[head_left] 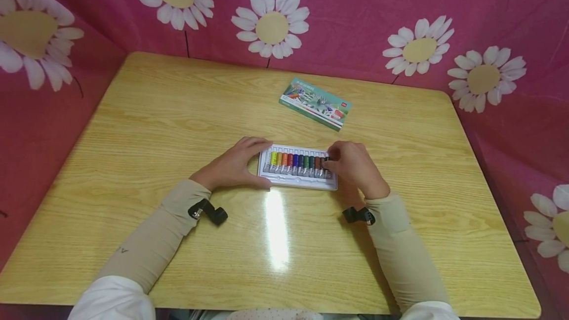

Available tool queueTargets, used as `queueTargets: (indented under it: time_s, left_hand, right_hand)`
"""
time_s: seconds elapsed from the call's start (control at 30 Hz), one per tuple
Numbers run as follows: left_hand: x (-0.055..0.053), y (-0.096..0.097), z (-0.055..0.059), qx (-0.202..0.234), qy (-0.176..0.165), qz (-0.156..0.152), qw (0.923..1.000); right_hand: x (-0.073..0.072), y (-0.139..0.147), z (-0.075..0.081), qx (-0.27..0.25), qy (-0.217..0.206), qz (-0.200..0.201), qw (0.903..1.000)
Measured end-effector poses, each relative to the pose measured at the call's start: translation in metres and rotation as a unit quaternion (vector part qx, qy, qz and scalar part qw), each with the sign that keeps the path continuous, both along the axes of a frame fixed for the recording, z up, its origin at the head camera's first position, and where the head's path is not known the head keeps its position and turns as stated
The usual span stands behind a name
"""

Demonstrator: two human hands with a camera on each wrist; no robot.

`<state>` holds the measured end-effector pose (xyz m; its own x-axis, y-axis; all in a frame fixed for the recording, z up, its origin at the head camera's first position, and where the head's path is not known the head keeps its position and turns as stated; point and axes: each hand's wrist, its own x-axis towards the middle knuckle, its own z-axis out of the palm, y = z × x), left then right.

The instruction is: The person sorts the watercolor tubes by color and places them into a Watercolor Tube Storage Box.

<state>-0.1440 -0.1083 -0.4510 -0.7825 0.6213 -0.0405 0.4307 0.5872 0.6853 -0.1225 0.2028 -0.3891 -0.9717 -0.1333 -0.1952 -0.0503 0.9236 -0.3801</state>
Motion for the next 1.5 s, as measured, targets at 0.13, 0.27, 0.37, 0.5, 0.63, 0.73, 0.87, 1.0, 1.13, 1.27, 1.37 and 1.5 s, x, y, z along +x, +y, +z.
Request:
queueTargets:
  time_s: [0.13,0.27,0.37,0.5,0.63,0.73,0.87,1.0,1.13,1.27,1.37,1.5]
  left_hand:
    - [0.0,0.0,0.0,0.001,0.0,-0.001,1.0]
    - [-0.001,0.0,0.0,0.001,-0.001,-0.003,1.0]
    - [-0.001,0.0,0.0,0.001,-0.003,-0.002,1.0]
    - [-0.001,0.0,0.001,0.001,-0.004,0.0,1.0]
    - [-0.001,0.0,0.001,-0.002,-0.004,-0.002,1.0]
    - [-0.001,0.0,0.0,-0.001,-0.004,-0.003,1.0]
    - [-0.001,0.0,-0.001,0.003,-0.001,-0.004,1.0]
    - [-0.001,0.0,-0.002,0.001,0.0,-0.005,1.0]
    - [-0.001,0.0,-0.002,-0.004,-0.004,-0.002,1.0]
    - [-0.001,0.0,-0.001,-0.003,-0.003,-0.002,1.0]
    - [-0.001,0.001,-0.001,0.0,-0.002,-0.005,1.0]
    - [-0.001,0.001,0.0,-0.001,-0.004,-0.004,1.0]
  right_hand:
    - [0.001,-0.002,0.0,0.008,0.007,-0.001,0.9999]
    - [0.003,-0.004,0.0,0.02,0.014,-0.004,0.9997]
    - [0.004,-0.006,0.001,0.025,0.018,-0.007,0.9995]
    - [0.006,-0.008,0.001,0.023,0.018,-0.009,0.9995]
    - [0.006,-0.009,0.002,0.019,0.02,-0.005,0.9996]
    - [0.006,-0.007,0.002,0.02,0.018,-0.001,0.9996]
    - [0.005,-0.006,0.002,0.026,0.007,0.006,0.9996]
    - [0.002,-0.004,0.002,0.034,-0.008,0.015,0.9993]
    - [0.0,-0.001,0.001,0.034,-0.019,0.019,0.9991]
    - [-0.002,0.003,-0.002,0.024,-0.011,0.018,0.9995]
    - [-0.003,0.007,-0.004,0.009,-0.004,0.013,0.9999]
    - [-0.005,0.011,-0.006,-0.012,0.009,0.013,0.9998]
